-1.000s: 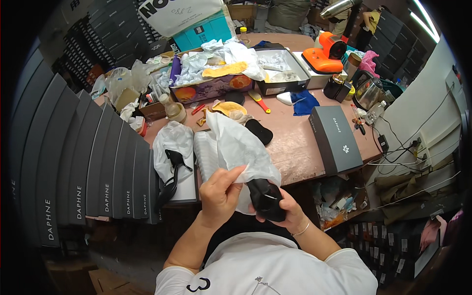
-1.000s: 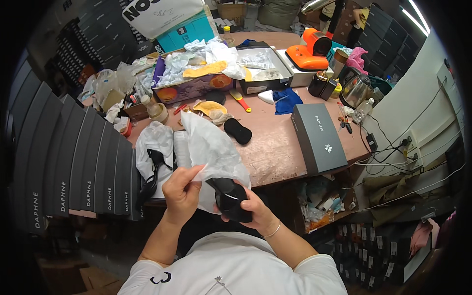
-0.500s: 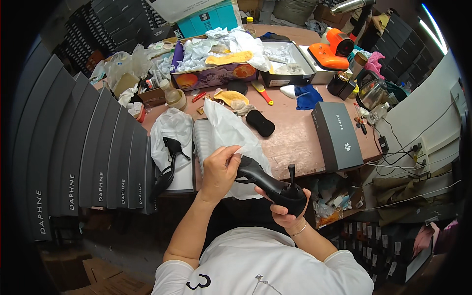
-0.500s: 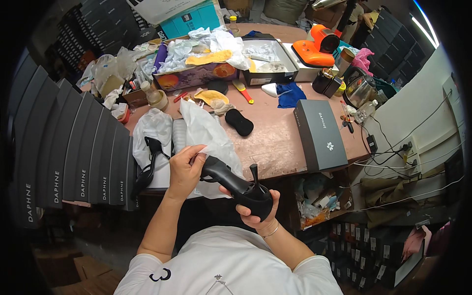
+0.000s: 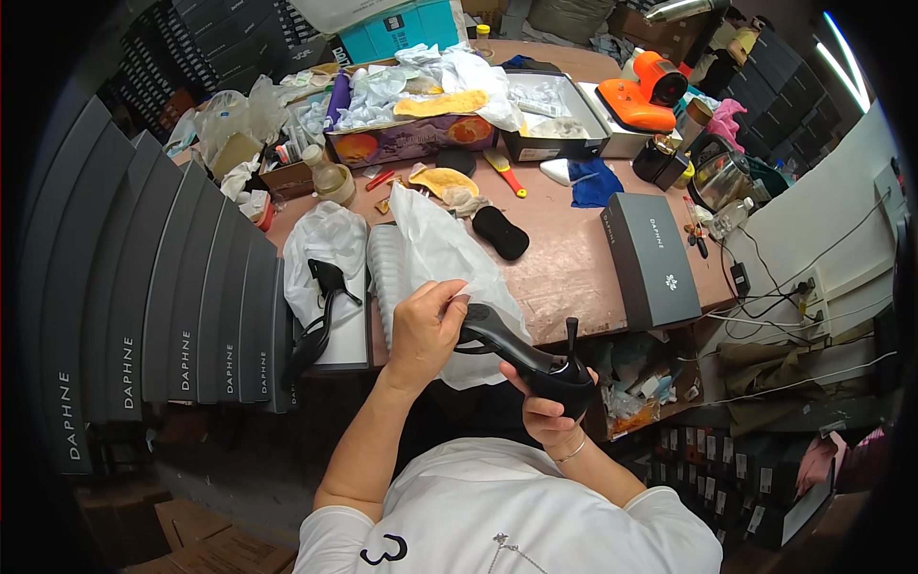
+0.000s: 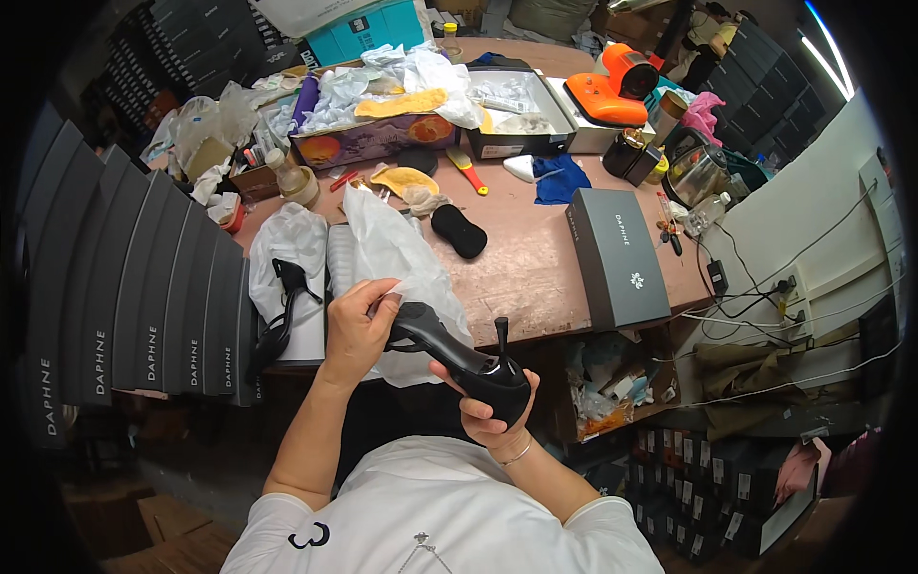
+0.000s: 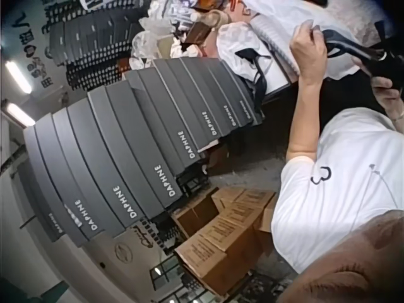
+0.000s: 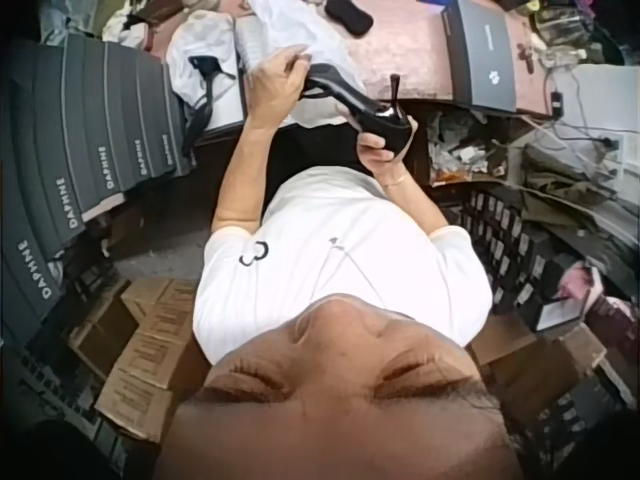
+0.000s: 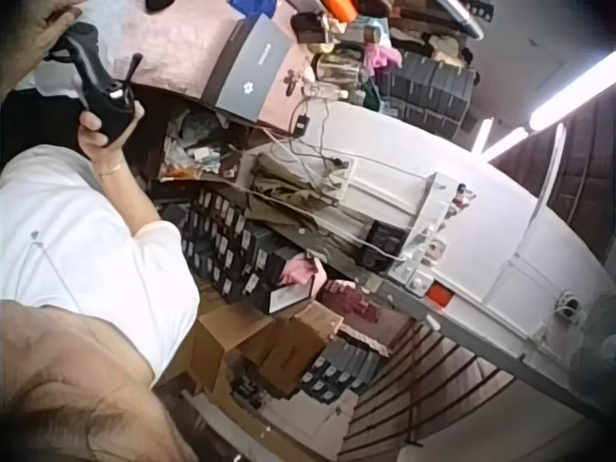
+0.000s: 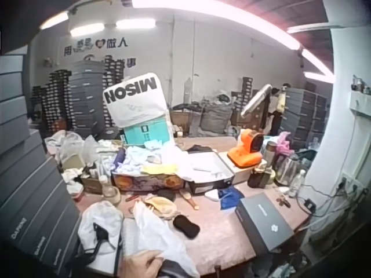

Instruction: Inspecting high-heeled shoes and packing them into boxes with protective paper.

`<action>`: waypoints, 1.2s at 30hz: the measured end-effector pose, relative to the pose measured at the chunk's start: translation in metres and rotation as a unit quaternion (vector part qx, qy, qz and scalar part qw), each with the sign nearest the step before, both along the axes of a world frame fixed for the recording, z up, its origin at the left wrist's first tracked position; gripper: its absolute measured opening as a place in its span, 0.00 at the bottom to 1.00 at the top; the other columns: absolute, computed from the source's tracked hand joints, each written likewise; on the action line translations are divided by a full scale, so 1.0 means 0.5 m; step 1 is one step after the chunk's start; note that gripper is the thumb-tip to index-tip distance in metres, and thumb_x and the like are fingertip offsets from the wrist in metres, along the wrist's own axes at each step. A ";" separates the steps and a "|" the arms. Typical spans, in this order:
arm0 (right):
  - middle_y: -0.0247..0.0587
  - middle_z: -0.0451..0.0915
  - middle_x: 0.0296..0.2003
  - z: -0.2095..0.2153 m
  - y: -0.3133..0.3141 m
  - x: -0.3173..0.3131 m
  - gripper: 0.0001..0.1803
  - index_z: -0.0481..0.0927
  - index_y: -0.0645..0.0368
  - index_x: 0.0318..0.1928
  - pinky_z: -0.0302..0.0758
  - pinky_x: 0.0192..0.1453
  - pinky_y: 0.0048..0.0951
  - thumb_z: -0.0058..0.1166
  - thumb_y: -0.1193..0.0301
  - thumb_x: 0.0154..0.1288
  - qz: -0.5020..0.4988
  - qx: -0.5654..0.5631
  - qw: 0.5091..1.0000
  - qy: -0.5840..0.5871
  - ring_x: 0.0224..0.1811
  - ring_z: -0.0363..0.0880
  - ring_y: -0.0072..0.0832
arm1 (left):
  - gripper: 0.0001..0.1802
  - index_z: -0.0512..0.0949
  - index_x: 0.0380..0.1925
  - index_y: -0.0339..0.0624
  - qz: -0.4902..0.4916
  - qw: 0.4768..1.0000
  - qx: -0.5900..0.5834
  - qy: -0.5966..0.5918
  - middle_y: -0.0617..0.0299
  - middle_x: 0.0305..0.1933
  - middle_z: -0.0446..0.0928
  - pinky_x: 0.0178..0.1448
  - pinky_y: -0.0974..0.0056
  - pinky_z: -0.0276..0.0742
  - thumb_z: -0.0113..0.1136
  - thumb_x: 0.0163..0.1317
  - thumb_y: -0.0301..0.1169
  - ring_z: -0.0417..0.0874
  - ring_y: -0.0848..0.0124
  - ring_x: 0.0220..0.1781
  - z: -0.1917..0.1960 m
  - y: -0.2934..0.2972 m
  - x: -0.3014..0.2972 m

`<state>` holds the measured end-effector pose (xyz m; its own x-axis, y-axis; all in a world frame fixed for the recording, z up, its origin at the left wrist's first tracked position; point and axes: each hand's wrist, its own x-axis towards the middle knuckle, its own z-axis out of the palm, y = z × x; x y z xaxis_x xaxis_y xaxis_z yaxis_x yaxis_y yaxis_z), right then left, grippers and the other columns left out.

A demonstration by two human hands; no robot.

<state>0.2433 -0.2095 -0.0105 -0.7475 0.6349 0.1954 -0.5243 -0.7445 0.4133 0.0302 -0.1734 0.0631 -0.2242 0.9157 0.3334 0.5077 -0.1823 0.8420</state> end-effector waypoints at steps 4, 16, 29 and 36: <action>0.66 0.42 0.71 -0.001 0.002 0.009 0.56 0.44 0.67 0.71 0.84 0.27 0.24 0.61 0.53 0.52 0.014 0.050 0.999 -0.005 0.34 0.78 0.39 | 0.09 0.81 0.38 0.32 -0.006 1.000 0.005 0.004 0.53 0.27 0.77 0.32 0.65 0.72 0.59 0.58 0.23 0.77 0.66 0.25 -0.001 -0.001 0.000; 0.51 0.70 0.57 0.143 0.052 -0.001 0.54 0.48 0.61 0.73 0.62 0.67 0.31 0.63 0.65 0.48 0.048 0.753 0.436 -0.491 0.60 0.68 0.38 | 0.22 0.69 0.60 0.36 0.017 0.958 0.003 -0.287 0.53 0.59 0.71 0.62 0.64 0.67 0.53 0.69 0.34 0.73 0.65 0.58 -0.141 -0.058 -0.036; 0.49 0.65 0.63 0.103 0.054 0.002 0.54 0.46 0.63 0.74 0.56 0.70 0.29 0.63 0.70 0.49 0.069 0.649 0.614 -0.443 0.65 0.63 0.32 | 0.19 0.80 0.50 0.38 0.118 0.986 0.115 0.009 0.55 0.42 0.72 0.51 0.65 0.72 0.54 0.57 0.18 0.75 0.62 0.44 -0.068 -0.096 -0.033; 0.44 0.68 0.61 0.100 0.029 -0.095 0.34 0.56 0.62 0.68 0.70 0.64 0.32 0.56 0.74 0.65 -0.086 0.305 0.814 -0.487 0.62 0.70 0.30 | 0.24 0.83 0.42 0.35 -0.167 0.956 0.213 0.110 0.60 0.24 0.73 0.23 0.65 0.67 0.57 0.40 0.16 0.74 0.65 0.20 0.021 -0.156 0.021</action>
